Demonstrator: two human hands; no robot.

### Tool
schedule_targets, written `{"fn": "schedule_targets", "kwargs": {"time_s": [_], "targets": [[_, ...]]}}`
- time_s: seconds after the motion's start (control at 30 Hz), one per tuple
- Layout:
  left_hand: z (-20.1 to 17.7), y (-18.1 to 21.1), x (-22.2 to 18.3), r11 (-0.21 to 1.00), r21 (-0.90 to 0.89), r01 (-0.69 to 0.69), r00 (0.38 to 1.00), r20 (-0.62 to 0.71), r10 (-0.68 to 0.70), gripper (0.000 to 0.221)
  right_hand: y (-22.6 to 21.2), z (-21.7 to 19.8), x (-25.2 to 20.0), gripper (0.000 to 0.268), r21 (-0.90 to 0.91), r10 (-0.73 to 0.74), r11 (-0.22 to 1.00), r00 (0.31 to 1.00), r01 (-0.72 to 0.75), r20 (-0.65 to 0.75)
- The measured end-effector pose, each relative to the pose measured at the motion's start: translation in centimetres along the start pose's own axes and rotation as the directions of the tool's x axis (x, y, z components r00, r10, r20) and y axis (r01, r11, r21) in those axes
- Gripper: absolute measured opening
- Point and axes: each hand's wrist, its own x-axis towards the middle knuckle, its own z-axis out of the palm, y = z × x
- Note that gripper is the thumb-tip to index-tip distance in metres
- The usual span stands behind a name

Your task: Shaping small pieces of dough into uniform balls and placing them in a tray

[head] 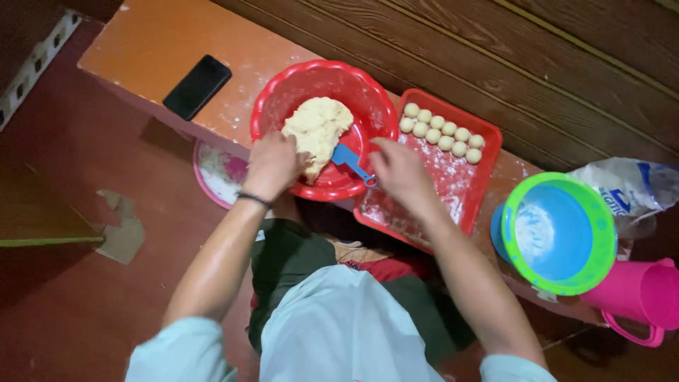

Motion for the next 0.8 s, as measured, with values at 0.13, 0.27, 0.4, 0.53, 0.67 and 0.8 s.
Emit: {"fn": "schedule_targets", "kwargs": {"time_s": [0.13,0.27,0.4,0.53,0.67,0.8], "targets": [[4.6,1.8,2.6,0.977,0.189,0.098,0.98,0.15,-0.128,0.017,0.3,7.5,2.0,0.059,-0.289,0.147,0.956,0.938,-0.053,0.315],[6.4,-0.2,6.1,0.975,-0.023,0.219,0.954,0.215,-0.209,0.042,0.2,7.7,2.4,0.033,-0.433,0.231,0.901,0.89,-0.043,0.392],[3.7,-1.8,8.1,0.905,-0.321,0.281,0.915,0.374,-0.151,0.103,0.2,3.4,1.3,0.037,-0.342,0.245,0.933,0.892,-0.111,0.379],[5.1,-0.7,8.6,0.945,-0.314,0.088,0.986,0.163,-0.038,0.088,-3.3,-0.5,2.8,0.058,-0.111,0.243,0.969,0.92,-0.219,0.307],[4.6,1.2,10.8,0.961,-0.266,0.068,0.988,0.149,-0.029,0.088,-0.6,4.1,2.2,0.054,0.195,0.259,0.944,0.963,-0.268,0.071],[8.4,1.1,15.0,0.976,-0.199,0.092,0.968,0.247,-0.041,0.104,-1.5,5.4,1.1,0.041,0.519,0.372,0.812,0.922,-0.268,-0.106]]}}
